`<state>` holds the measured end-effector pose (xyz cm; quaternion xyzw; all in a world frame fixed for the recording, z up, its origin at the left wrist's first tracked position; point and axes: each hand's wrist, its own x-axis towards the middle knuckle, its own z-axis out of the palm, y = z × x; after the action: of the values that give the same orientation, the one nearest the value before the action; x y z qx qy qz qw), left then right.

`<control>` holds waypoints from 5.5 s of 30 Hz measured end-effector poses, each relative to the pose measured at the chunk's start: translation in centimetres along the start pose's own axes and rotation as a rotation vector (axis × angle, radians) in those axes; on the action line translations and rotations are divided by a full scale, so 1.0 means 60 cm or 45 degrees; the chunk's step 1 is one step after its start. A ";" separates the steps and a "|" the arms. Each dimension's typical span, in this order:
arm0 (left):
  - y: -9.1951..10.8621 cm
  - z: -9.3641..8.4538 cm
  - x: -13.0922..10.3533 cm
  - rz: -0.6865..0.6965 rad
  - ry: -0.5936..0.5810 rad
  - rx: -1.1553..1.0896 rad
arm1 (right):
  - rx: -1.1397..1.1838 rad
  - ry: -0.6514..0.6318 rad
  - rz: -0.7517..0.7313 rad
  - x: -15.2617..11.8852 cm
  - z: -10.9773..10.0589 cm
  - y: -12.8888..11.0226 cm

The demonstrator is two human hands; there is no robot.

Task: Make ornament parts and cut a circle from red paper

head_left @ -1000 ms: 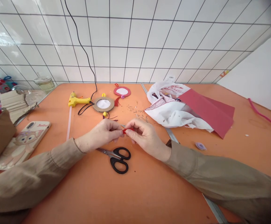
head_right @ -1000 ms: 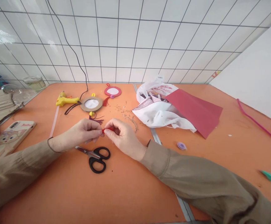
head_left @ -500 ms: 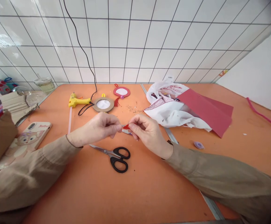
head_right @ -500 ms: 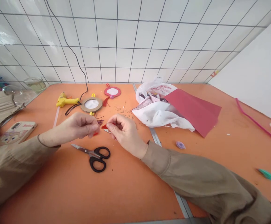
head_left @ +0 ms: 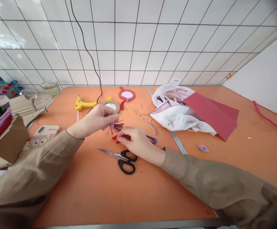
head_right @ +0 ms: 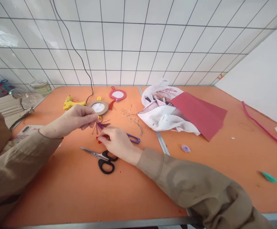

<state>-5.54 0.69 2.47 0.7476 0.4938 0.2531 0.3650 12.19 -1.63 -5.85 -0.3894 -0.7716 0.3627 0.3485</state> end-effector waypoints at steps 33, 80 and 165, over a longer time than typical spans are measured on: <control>-0.042 0.078 -0.001 -0.426 -0.191 -0.942 | 0.067 0.318 -0.133 0.008 -0.045 -0.006; -0.032 0.078 -0.013 -0.125 -0.048 -0.401 | 0.321 0.138 0.117 0.005 -0.054 -0.004; -0.038 0.091 -0.011 -0.126 -0.216 -0.264 | -0.034 0.086 -0.103 0.000 -0.058 0.001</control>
<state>-2.98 -0.97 -2.66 0.6992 0.4686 0.2205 0.4928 15.08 -0.60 -4.20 -0.3745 -0.7793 0.3246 0.3835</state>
